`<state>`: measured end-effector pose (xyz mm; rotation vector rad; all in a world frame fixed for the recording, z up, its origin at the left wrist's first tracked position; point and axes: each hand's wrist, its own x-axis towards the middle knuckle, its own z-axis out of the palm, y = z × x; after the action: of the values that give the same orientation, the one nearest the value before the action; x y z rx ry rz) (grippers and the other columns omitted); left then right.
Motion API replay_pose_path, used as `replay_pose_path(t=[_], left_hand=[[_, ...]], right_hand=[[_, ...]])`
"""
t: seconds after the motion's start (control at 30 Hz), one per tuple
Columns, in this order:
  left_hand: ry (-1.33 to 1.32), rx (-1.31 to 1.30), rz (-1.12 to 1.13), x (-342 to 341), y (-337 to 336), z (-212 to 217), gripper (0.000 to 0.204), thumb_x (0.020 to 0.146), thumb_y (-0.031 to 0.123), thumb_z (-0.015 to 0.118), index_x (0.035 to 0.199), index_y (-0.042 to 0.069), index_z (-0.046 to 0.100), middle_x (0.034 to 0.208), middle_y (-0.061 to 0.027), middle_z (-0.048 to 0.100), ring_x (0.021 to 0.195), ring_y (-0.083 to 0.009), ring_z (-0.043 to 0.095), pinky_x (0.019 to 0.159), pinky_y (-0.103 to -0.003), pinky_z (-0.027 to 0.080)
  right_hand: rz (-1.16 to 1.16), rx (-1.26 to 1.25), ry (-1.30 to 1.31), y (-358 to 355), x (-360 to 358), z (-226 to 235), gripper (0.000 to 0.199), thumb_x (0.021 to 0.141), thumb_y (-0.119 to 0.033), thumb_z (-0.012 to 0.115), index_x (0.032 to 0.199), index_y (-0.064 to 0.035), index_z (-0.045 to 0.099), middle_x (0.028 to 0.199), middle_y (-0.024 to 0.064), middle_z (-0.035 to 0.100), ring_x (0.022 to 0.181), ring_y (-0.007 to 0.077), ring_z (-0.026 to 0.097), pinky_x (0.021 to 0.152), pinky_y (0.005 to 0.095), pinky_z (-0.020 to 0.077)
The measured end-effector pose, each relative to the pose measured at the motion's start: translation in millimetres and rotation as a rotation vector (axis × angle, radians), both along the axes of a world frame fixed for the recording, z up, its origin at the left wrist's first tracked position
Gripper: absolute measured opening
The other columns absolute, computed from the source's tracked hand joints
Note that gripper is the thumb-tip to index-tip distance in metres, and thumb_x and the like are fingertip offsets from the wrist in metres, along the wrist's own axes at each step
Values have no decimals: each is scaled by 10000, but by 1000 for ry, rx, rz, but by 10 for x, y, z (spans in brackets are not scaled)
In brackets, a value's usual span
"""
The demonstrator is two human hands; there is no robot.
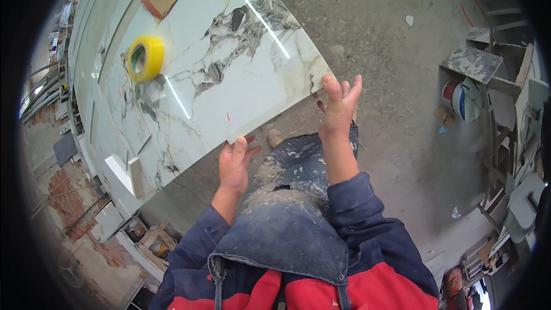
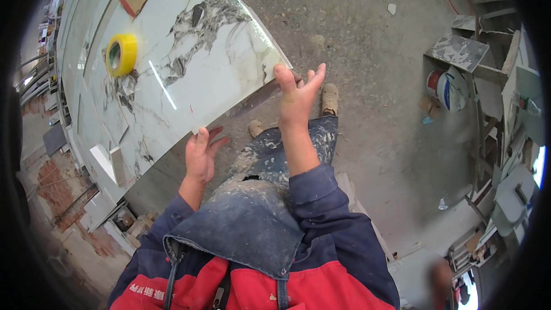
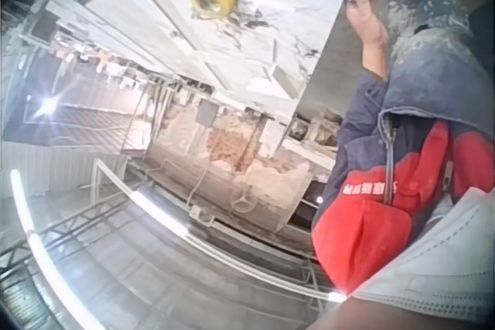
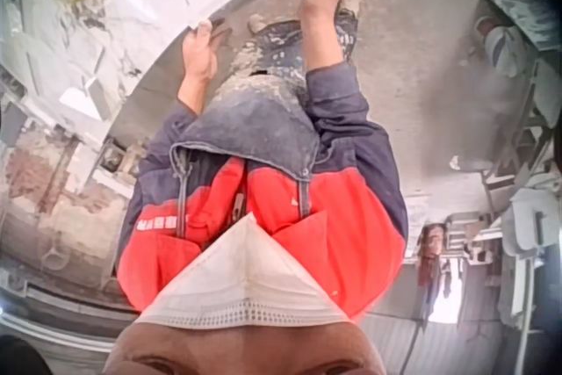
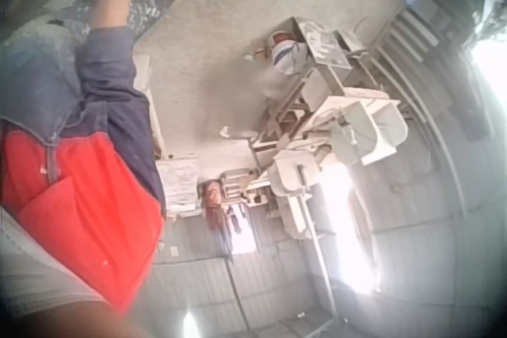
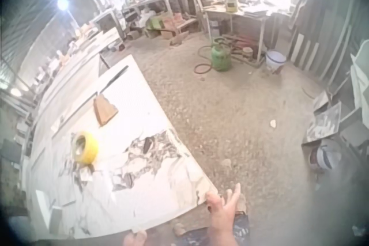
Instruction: The person marks and cuts marble-patterned tiles using a utility knife and tape, then grinds the edges with an angle grinder. The person handles the tiles one at a time, aligns them, and uses tools to score and smooth the edges.
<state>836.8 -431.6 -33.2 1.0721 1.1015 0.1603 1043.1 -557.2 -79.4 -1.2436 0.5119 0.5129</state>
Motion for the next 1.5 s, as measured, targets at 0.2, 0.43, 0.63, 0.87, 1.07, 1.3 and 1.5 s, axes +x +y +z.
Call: replay_pose_path(t=[0.2, 0.43, 0.63, 0.87, 1.07, 1.3, 1.5], left_hand=[[13, -47, 12, 41, -7, 60, 693, 1008, 476, 703, 1460, -8, 500, 1440, -99, 533, 1290, -252, 523, 1034, -477, 513], [-6, -55, 30, 49, -2, 66, 645, 1021, 448, 688, 1440, -3, 495, 1414, -92, 524, 1305, -261, 512, 1002, -501, 542], [-31, -80, 24, 56, -4, 72, 622, 1031, 462, 668, 1438, 14, 523, 1411, -87, 538, 1308, -235, 505, 1007, -464, 527], [-46, -110, -6, 7, 31, 90, 609, 1060, 444, 625, 1486, 22, 517, 1425, -76, 564, 1315, -198, 515, 1023, -403, 504], [-122, -75, -13, -143, 26, -4, 618, 1077, 425, 595, 1534, 23, 487, 1516, -87, 533, 1358, -185, 512, 1047, -371, 480], [-58, 13, 31, -484, 53, 91, 600, 1065, 360, 631, 1503, -33, 511, 1500, -118, 571, 1304, -193, 557, 1066, -348, 466], [-91, 38, -80, -803, 104, 343, 599, 1050, 335, 661, 1482, -56, 525, 1488, -164, 581, 1390, -231, 528, 1153, -359, 412]], right_hand=[[-2, -109, -15, -34, 52, 18, 1370, 756, -640, 839, 1679, -79, -3, 1710, 295, 88, 1545, 413, 249, 1169, 605, 292], [58, -377, -120, 24, -156, 7, 1222, 872, -565, 819, 1632, 66, 101, 1650, 323, 223, 1510, 382, 321, 1199, 454, 319], [213, -402, -90, 218, -688, 34, 1212, 845, -591, 833, 1590, 121, 194, 1566, 334, 330, 1469, 409, 371, 1219, 460, 309], [368, -350, -31, 461, -1227, 60, 1088, 904, -565, 791, 1535, 167, 292, 1415, 290, 526, 1303, 317, 547, 1080, 399, 453], [504, -363, -54, 607, -1499, 132, 994, 912, -552, 784, 1472, 169, 391, 1291, 289, 630, 1193, 312, 627, 1000, 393, 509], [557, -272, -20, 643, -1489, 71, 743, 914, -453, 790, 1373, 88, 571, 1265, 172, 672, 1162, 250, 622, 1000, 372, 480], [416, -331, 105, 387, -824, 194, 927, 816, -549, 827, 1437, 55, 496, 1286, 169, 582, 1133, 303, 594, 880, 477, 522]])
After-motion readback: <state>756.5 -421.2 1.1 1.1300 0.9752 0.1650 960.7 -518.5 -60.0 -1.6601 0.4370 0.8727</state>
